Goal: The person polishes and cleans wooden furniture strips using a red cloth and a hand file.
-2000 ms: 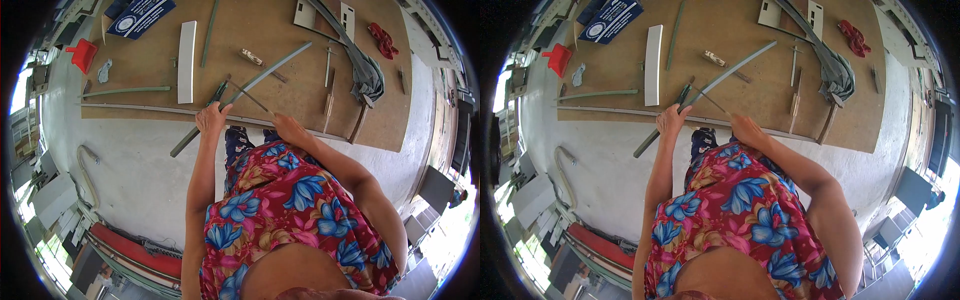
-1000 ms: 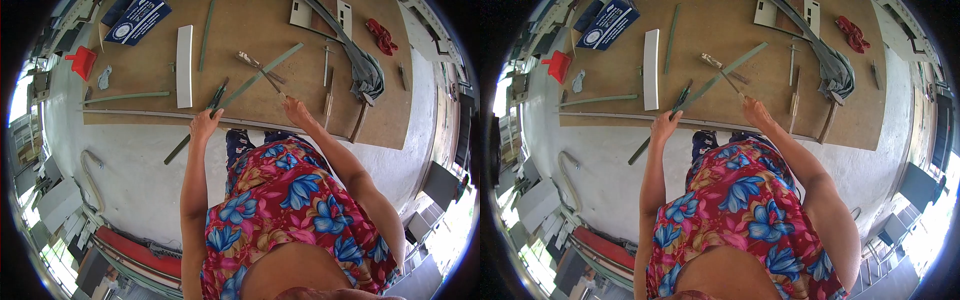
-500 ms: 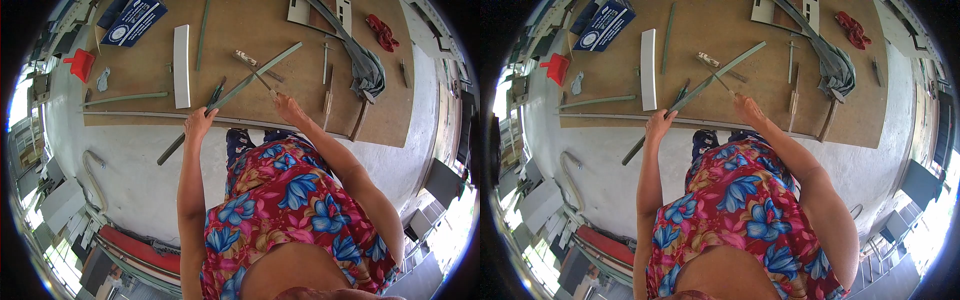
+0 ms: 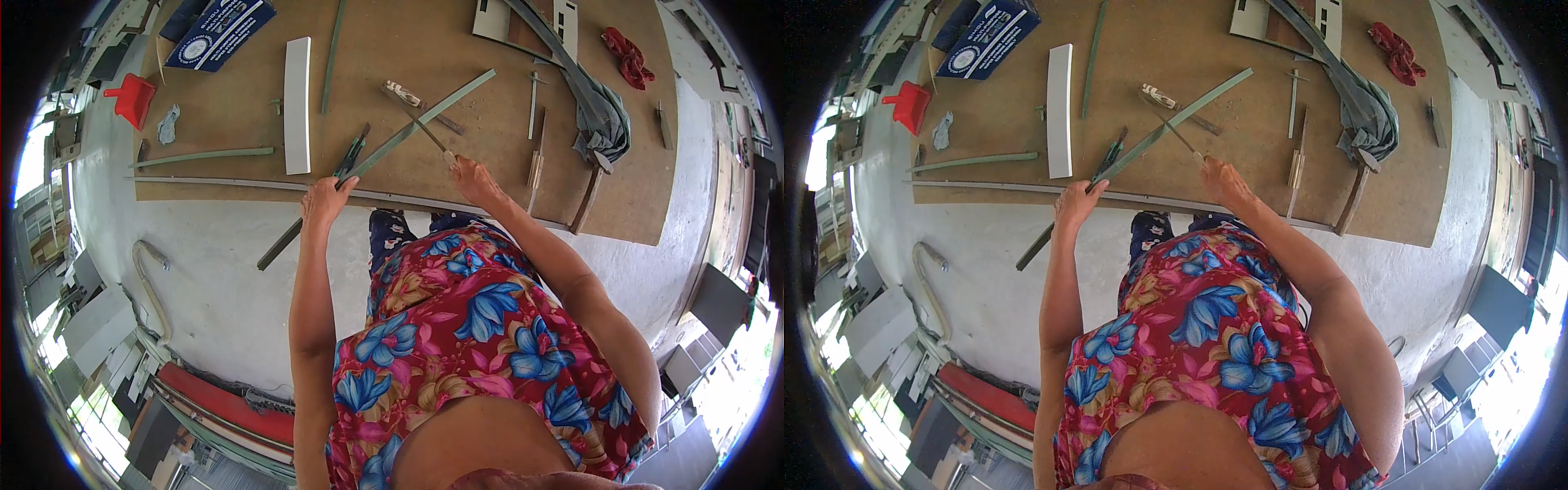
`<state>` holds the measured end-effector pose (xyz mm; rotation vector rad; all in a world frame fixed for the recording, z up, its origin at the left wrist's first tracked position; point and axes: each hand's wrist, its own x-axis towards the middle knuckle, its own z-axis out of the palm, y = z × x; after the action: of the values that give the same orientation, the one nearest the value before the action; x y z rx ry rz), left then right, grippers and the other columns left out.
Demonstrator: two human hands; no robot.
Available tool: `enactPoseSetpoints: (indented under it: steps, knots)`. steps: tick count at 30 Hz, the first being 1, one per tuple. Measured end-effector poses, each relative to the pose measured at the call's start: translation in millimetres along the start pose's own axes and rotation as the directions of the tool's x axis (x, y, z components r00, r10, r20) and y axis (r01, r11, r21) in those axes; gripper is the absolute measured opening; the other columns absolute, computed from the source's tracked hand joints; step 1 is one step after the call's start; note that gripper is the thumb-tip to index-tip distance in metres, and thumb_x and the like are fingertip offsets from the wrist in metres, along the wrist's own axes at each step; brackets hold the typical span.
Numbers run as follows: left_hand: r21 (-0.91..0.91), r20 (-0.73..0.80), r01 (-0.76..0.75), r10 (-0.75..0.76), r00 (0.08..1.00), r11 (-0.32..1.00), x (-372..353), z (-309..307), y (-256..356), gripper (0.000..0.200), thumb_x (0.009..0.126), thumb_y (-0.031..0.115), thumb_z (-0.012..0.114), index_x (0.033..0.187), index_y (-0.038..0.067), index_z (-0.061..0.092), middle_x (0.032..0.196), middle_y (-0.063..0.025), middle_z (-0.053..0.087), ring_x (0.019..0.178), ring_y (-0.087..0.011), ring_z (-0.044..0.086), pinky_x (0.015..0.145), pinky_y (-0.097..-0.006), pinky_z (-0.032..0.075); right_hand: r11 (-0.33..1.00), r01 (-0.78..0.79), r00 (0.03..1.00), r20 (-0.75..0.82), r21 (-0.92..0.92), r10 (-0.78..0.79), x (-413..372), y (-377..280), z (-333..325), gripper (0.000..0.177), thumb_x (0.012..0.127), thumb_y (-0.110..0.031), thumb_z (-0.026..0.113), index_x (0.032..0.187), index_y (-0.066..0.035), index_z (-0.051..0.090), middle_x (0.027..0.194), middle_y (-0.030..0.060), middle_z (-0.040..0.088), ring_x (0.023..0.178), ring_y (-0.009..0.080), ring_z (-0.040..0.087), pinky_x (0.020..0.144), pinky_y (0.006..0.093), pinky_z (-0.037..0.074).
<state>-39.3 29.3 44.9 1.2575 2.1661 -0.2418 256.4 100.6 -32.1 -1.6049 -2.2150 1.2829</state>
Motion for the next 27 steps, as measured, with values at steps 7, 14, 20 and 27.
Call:
enactPoseSetpoints:
  steps: [7,14,20,27]
  knots:
    - [-0.021,0.020,-0.001,0.001,1.000,1.000,-2.1,0.7,0.7,0.062,0.081,0.062,0.048,0.087,0.003,0.066,0.089,-0.0227,0.064,0.090,-0.0399,0.059,0.078,-0.0456,0.045,0.999,0.034,0.999,-0.021,-0.034,-0.034,-4.8,-1.2,-1.9,0.023,0.087,-0.019,0.047,0.088,0.003,0.054,0.075,0.0303,0.057,0.076,0.0460,0.059,0.061,0.0496,0.046]
    - [-0.052,0.092,0.021,-0.016,0.996,0.998,1.4,4.4,-3.4,0.064,0.081,0.063,0.048,0.091,0.004,0.068,0.092,-0.0239,0.063,0.092,-0.0396,0.060,0.079,-0.0465,0.046,0.998,0.058,0.998,-0.018,-0.039,-0.059,-3.6,5.3,8.4,0.019,0.086,-0.016,0.049,0.087,0.003,0.054,0.072,0.0281,0.058,0.073,0.0444,0.060,0.059,0.0477,0.048]
    - [-0.098,0.181,-0.010,0.028,0.983,0.995,9.7,15.8,-15.4,0.066,0.081,0.065,0.046,0.090,0.003,0.068,0.091,-0.0241,0.063,0.092,-0.0405,0.060,0.078,-0.0474,0.046,0.991,0.070,0.997,0.038,-0.115,-0.066,35.8,-6.6,14.9,0.016,0.083,-0.012,0.049,0.088,0.003,0.054,0.071,0.0276,0.058,0.072,0.0409,0.062,0.057,0.0442,0.049]
    - [-0.145,0.180,0.014,0.012,0.984,0.989,14.5,22.3,-17.1,0.067,0.081,0.065,0.046,0.078,0.002,0.067,0.077,-0.0194,0.064,0.083,-0.0380,0.062,0.074,-0.0448,0.047,1.000,0.004,1.000,0.023,0.009,-0.004,23.4,14.3,25.3,0.021,0.086,-0.014,0.047,0.098,0.001,0.054,0.077,0.0294,0.059,0.077,0.0451,0.060,0.064,0.0498,0.047]
